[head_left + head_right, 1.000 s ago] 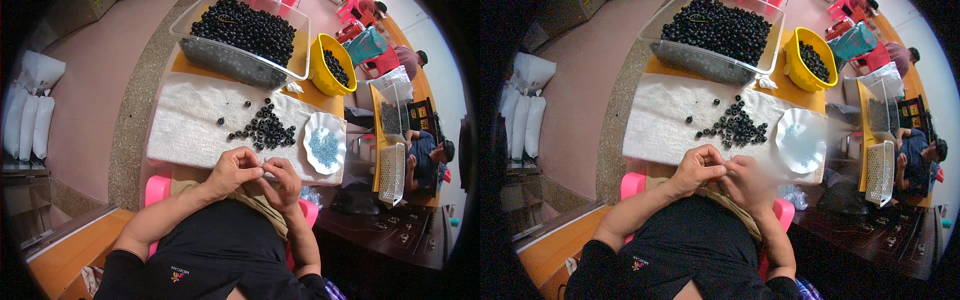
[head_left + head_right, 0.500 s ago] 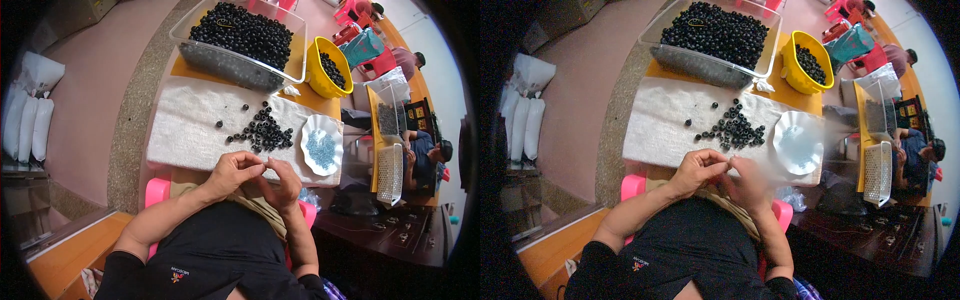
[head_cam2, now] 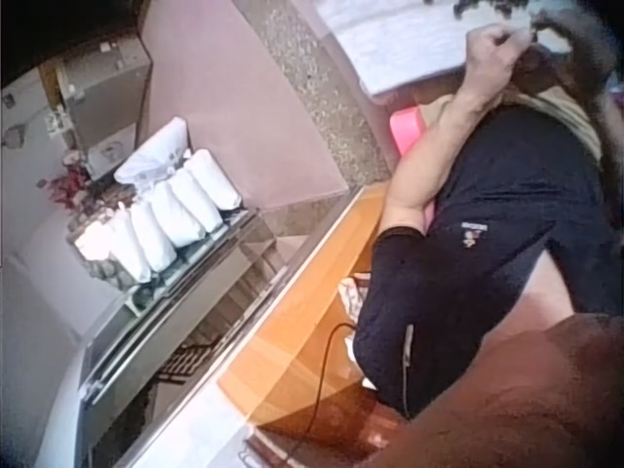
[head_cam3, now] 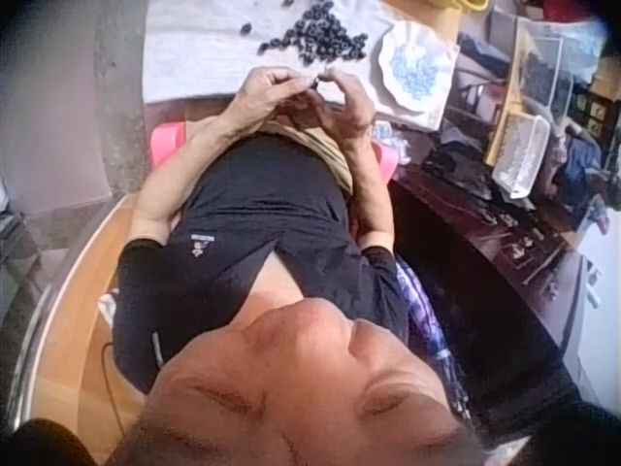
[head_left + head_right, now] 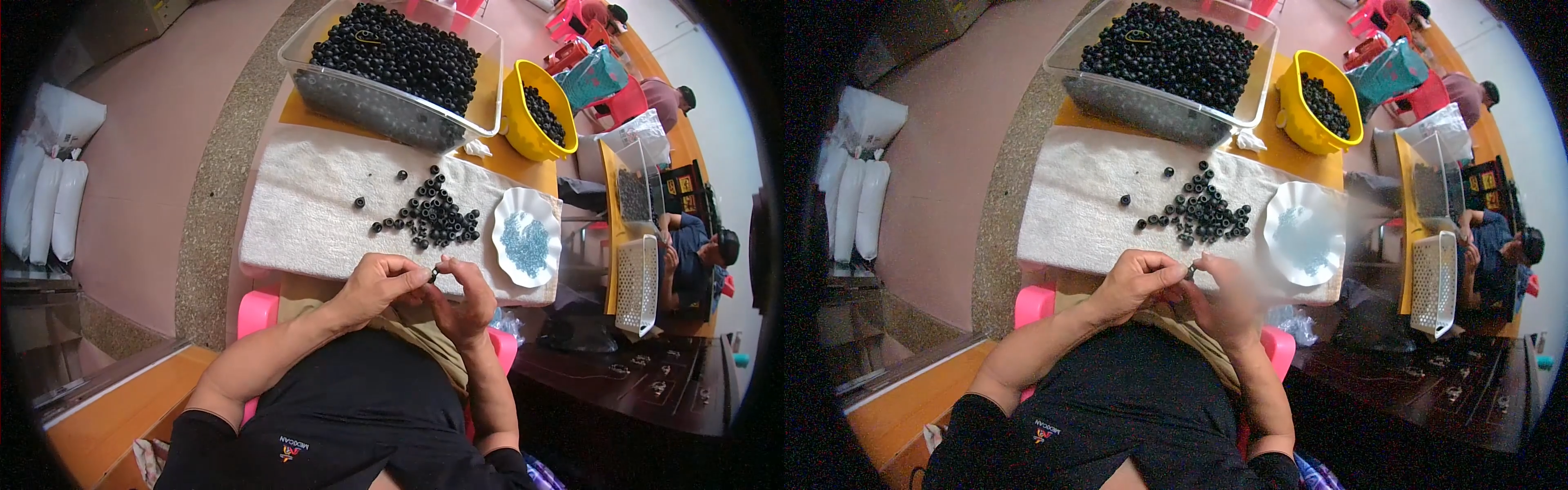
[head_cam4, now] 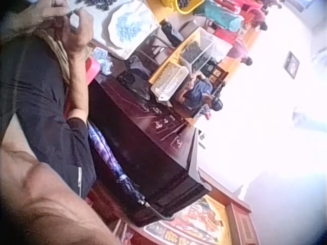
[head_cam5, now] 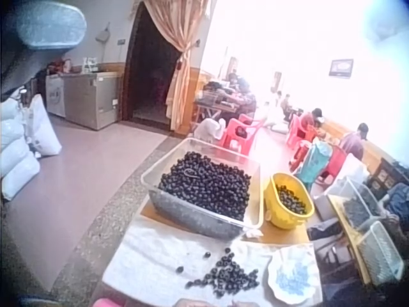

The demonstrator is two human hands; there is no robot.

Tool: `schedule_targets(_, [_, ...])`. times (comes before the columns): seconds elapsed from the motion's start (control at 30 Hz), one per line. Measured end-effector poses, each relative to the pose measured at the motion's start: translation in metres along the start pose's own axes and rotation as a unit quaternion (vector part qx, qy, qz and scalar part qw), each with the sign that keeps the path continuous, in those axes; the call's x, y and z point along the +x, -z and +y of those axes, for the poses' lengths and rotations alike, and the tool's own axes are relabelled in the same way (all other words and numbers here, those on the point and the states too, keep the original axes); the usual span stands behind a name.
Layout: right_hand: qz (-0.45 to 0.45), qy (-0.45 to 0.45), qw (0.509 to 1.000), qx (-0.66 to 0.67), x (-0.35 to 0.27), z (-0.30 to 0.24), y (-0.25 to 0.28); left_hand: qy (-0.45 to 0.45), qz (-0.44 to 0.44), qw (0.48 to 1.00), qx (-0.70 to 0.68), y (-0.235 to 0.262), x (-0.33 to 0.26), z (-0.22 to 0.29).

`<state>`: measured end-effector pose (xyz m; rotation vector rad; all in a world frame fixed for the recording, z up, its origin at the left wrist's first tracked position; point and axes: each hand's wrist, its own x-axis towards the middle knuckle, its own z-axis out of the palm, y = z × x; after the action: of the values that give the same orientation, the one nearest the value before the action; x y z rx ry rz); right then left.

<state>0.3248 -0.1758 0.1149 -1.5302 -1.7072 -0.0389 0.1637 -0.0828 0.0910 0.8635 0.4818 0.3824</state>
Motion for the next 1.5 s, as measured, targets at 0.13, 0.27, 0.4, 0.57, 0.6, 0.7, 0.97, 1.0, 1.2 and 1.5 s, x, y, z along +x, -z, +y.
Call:
schedule_targets(0.13, [0.002, 0.011, 1.000, -0.002, 0.002, -0.001, 0.001, -0.002, 0.001, 1.000, 0.006, 0.000, 0.000, -0.001])
schedule_targets(0.27, [-0.003, 0.010, 1.000, 0.012, 0.001, -0.002, 0.002, -0.011, -0.009, 1.000, 0.009, -0.001, -0.001, -0.001])
schedule_targets(0.4, [-0.025, 0.007, 1.000, 0.000, 0.001, -0.006, 0.003, -0.025, -0.021, 0.999, 0.043, -0.001, -0.002, 0.002])
schedule_targets(0.57, [-0.017, 0.037, 0.999, 0.002, 0.002, -0.008, 0.003, -0.037, -0.016, 0.997, 0.058, -0.004, -0.003, 0.002])
schedule_targets(0.6, [-0.019, 0.047, 0.999, 0.006, 0.002, -0.008, 0.004, -0.040, -0.017, 0.997, 0.056, -0.004, -0.003, 0.002])
schedule_targets(0.7, [-0.037, 0.055, 0.998, -0.010, 0.007, -0.013, 0.005, -0.055, -0.014, 0.997, 0.057, -0.003, -0.003, -0.001])
schedule_targets(0.97, [-0.027, 0.039, 0.997, 0.061, 0.008, -0.008, 0.002, -0.024, -0.017, 0.999, 0.023, -0.003, -0.006, 0.007])
schedule_targets(1.0, [-0.028, 0.021, 0.997, 0.071, 0.009, -0.008, 0.003, -0.018, -0.010, 1.000, 0.001, -0.004, -0.006, 0.008])
schedule_targets(1.2, [-0.042, -0.018, 0.997, 0.063, 0.006, -0.008, 0.006, -0.035, -0.003, 0.997, 0.062, 0.000, -0.004, 0.004])
schedule_targets(1.5, [-0.037, 0.012, 0.998, 0.059, 0.008, -0.009, 0.007, -0.033, -0.017, 0.997, 0.071, -0.003, -0.003, 0.004])
